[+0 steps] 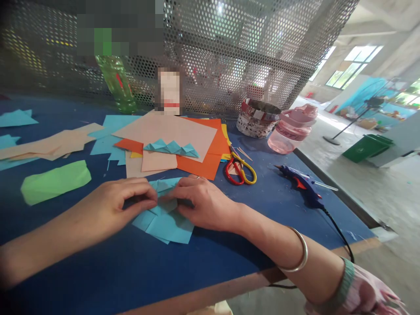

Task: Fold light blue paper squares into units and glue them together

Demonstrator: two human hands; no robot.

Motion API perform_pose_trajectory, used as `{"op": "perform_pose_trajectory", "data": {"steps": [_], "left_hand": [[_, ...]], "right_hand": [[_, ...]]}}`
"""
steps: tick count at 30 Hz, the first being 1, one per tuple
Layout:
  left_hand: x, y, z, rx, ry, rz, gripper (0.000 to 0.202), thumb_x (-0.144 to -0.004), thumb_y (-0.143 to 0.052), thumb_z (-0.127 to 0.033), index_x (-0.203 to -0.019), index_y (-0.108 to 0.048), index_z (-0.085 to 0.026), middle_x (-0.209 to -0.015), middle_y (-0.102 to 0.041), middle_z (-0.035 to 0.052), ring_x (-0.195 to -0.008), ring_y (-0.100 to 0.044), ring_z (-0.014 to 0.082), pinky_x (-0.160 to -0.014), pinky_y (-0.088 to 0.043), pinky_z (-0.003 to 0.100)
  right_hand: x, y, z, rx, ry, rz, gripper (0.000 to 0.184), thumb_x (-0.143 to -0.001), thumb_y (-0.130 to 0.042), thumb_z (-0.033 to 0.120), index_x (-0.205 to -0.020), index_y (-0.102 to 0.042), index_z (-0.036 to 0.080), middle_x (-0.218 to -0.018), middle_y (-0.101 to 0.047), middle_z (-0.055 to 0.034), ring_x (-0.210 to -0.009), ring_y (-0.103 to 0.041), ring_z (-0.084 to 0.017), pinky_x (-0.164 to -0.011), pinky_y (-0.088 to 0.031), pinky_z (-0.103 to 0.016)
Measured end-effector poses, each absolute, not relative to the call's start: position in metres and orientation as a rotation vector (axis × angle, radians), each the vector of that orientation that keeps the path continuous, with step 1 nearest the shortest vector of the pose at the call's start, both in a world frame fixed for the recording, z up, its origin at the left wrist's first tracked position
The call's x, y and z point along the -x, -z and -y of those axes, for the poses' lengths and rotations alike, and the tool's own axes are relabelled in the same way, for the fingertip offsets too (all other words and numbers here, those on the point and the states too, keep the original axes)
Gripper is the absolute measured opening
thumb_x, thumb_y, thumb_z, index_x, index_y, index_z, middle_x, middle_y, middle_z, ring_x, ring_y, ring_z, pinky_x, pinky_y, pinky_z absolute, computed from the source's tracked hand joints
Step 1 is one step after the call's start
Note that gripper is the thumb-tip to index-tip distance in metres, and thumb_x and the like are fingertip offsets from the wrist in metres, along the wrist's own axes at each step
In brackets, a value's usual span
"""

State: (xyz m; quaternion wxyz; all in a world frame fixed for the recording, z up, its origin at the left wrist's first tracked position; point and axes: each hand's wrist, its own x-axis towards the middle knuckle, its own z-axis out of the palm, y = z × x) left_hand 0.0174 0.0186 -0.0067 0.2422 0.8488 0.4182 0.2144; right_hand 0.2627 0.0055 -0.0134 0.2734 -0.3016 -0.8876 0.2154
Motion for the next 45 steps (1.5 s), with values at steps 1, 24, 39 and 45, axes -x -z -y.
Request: {"op": "perform_pose_trajectory", "data": {"steps": [1,24,39,45], "left_hand": [[-0.018,0.007,-0.018,-2.329,-0.598,-1.146,0.022,-0.09,-0.057,-0.036,-0.077,-0.07,-0.024,-0.077,-0.071,-0.0001,-0.073,-0.063,0.0191,-0.067,-0.042,0.032],[-0.02,0.013,-0.016,-2.442,-0.669,-1.089,0.022,-0.095,-0.054,-0.026,-0.077,-0.064,-0.023,-0.077,-0.066,-0.0005,-0.075,-0.062,0.0185,-0.07,-0.043,0.032],[-0.021,0.019,-0.016,-2.455,-0.703,-1.077,0.02,-0.096,-0.054,-0.022,-0.077,-0.061,-0.024,-0.079,-0.064,-0.0001,-0.078,-0.061,0.0197,-0.072,-0.042,0.033],[-0.021,0.017,-0.016,-2.468,-0.708,-1.064,0.019,-0.096,-0.054,-0.021,-0.079,-0.061,-0.023,-0.084,-0.063,0.0007,-0.084,-0.06,0.0206,-0.077,-0.043,0.035]], "right_hand": [[-0.263,0.013,-0.006,0.787,-0.587,2.39,0.04,-0.085,-0.061,-0.005,-0.113,-0.08,0.016,-0.091,-0.067,-0.0042,-0.087,-0.064,-0.015,-0.078,-0.051,-0.027],[-0.265,0.011,-0.006,0.679,-0.539,2.449,0.04,-0.086,-0.06,-0.004,-0.103,-0.086,0.022,-0.084,-0.064,-0.0021,-0.082,-0.063,-0.014,-0.077,-0.054,-0.027],[-0.265,0.009,-0.006,0.677,-0.55,2.49,0.041,-0.086,-0.058,-0.004,-0.103,-0.086,0.021,-0.084,-0.063,-0.0026,-0.083,-0.062,-0.016,-0.078,-0.053,-0.03],[-0.263,0.011,-0.003,0.703,-0.558,2.387,0.042,-0.087,-0.057,0.0,-0.115,-0.082,0.018,-0.087,-0.065,-0.0031,-0.081,-0.062,-0.015,-0.075,-0.051,-0.028]]}}
